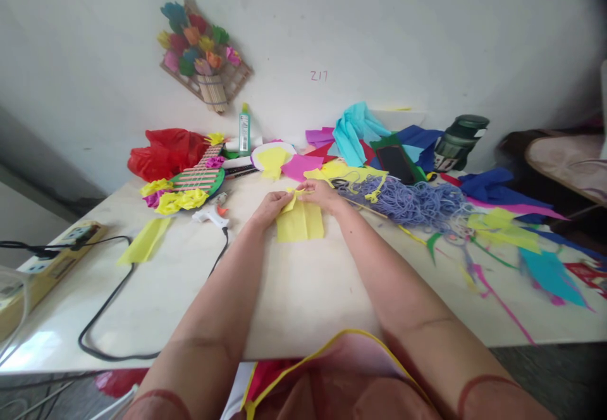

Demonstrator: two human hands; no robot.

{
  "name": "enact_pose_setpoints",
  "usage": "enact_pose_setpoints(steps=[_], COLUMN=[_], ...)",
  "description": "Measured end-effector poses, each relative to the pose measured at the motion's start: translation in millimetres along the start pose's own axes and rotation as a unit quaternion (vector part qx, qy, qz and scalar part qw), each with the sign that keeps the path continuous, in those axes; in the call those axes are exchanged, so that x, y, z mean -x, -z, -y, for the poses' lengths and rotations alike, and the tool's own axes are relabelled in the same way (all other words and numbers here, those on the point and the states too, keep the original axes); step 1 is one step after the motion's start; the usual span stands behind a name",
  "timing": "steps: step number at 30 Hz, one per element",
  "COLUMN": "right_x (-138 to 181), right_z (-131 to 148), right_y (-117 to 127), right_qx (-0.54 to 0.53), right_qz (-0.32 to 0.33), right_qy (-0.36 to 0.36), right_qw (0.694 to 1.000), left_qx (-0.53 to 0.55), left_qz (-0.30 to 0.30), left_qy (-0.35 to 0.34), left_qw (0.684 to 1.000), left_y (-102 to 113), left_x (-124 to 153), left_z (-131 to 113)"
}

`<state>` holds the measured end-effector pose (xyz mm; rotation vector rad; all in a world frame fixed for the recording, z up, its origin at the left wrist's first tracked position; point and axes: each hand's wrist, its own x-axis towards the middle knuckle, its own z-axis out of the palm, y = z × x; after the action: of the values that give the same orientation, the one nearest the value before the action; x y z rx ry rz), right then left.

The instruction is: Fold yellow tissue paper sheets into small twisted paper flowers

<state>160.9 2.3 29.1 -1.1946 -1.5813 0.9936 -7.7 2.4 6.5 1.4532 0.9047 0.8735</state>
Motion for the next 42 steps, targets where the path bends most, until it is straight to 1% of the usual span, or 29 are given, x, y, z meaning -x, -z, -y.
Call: enact_pose_setpoints(steps=[2, 5, 8, 11, 16, 26, 31, 33, 37, 42], right_x=[-1.3, -2.7, -3.1, -2.4, -0.8, -4.3, -2.7, -1.6, 0.1, 0.6], right_z=[-1.8, -4.4, -5.4, -3.8, -0.1, -3.5, -0.8, 0.0, 0.1, 1.0], right_y=[0.4, -0.8, -3.0, -4.0, -3.5, -5.2, -2.9, -1.7, 0.1, -0.8], right_qx=[-0.008, -0.031, -0.049, -0.052, -0.037, 0.012, 0.02, 0.008, -0.019, -0.026], right_qz=[0.012, 0.025, 0.022, 0.018, 0.019, 0.011, 0.009, 0.019, 0.058, 0.042], right_qy=[0.01, 0.005, 0.009, 0.017, 0.044, 0.09, 0.079, 0.056, -0.006, -0.004], right_qw=[1.0, 0.999, 0.999, 0.998, 0.998, 0.996, 0.997, 0.998, 0.998, 0.999], left_qx=[-0.006, -0.016, -0.018, 0.002, 0.002, -0.019, -0.017, -0.025, -0.037, -0.008], left_qz=[0.006, 0.004, -0.005, 0.0, -0.004, -0.003, -0.001, -0.001, -0.001, 0.001], left_qy=[0.002, -0.004, -0.009, -0.005, 0.018, 0.004, 0.006, 0.007, 0.007, 0.012], left_qw=[1.0, 1.0, 1.0, 1.0, 1.0, 1.0, 1.0, 1.0, 0.999, 1.0], left_y=[0.7, 1.1, 0.5, -0.5, -1.3, -1.9, -1.1, -0.7, -0.8, -3.0], left_x=[-0.4, -0.7, -0.9, -0.8, 1.3, 6.3, 4.5, 4.9, 7.3, 10.3], left_z=[0.9, 1.3, 1.1, 0.8, 0.4, -1.6, 0.3, -0.1, -3.0, -5.6])
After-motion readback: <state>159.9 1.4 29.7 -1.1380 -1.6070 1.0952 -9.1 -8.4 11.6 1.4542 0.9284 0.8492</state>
